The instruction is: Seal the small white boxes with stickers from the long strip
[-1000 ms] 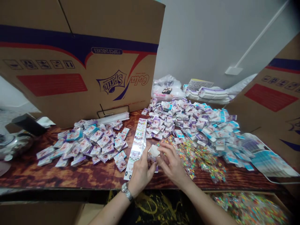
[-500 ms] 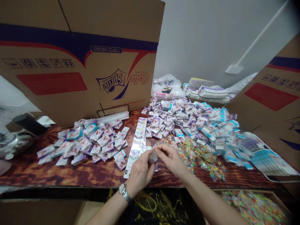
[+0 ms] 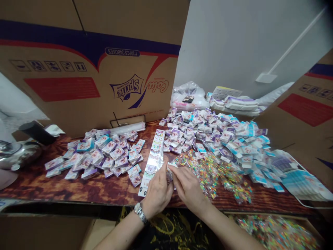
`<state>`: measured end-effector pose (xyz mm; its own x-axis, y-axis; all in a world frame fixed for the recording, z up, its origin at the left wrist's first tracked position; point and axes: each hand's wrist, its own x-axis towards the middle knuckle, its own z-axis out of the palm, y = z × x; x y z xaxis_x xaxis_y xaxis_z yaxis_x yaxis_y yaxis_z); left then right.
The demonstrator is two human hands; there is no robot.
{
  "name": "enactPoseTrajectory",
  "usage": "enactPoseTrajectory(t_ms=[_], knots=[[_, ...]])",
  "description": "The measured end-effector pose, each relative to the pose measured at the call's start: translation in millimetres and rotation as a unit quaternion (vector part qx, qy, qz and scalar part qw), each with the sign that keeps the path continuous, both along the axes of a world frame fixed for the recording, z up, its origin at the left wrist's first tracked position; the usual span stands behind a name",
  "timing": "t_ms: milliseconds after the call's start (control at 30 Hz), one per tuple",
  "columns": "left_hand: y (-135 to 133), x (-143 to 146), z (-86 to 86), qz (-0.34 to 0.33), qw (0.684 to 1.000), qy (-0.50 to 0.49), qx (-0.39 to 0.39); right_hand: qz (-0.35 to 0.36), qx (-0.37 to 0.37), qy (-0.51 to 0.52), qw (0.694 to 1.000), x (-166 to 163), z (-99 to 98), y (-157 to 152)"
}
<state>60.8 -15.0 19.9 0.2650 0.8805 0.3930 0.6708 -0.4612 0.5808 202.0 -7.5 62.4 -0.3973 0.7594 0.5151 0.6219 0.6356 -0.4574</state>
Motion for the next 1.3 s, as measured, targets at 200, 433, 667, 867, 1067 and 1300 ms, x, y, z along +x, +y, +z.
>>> enactPoseTrajectory(t_ms=[200, 433, 667, 867, 1067, 1300], knots=[[0.5, -1.5, -5.7, 0.002, 1.0, 0.011, 0.005, -0.018, -0.037, 0.04, 0.998, 1.2, -11.7, -4.1], [5.8, -4.8, 22.3, 0.067, 0.993, 0.02, 0.1, -0.04, -0.258, 0.192, 0.946, 20.4, -6.8, 70.6], [3.5, 3.9, -4.9, -0.071, 0.988, 0.13, 0.047, -0.186, -0.236, 0.159, 0.94, 48.5, -21.8, 123.6], [0.0, 23.7, -43.5, -0.106, 0.94, 0.322, -0.021, -0.135, -0.252, -0.103, 0.953, 39.7, -75.4, 46.0], [-1.7, 31.3, -56.1, -0.137, 0.915, 0.38, -0.001, -0.168, -0.24, -0.148, 0.945, 28.0, -100.8, 27.8], [-2.8, 32.4, -48.3, -0.143, 0.932, 0.332, 0.013, -0.185, -0.212, -0.071, 0.957, 27.3, -99.4, 28.1]])
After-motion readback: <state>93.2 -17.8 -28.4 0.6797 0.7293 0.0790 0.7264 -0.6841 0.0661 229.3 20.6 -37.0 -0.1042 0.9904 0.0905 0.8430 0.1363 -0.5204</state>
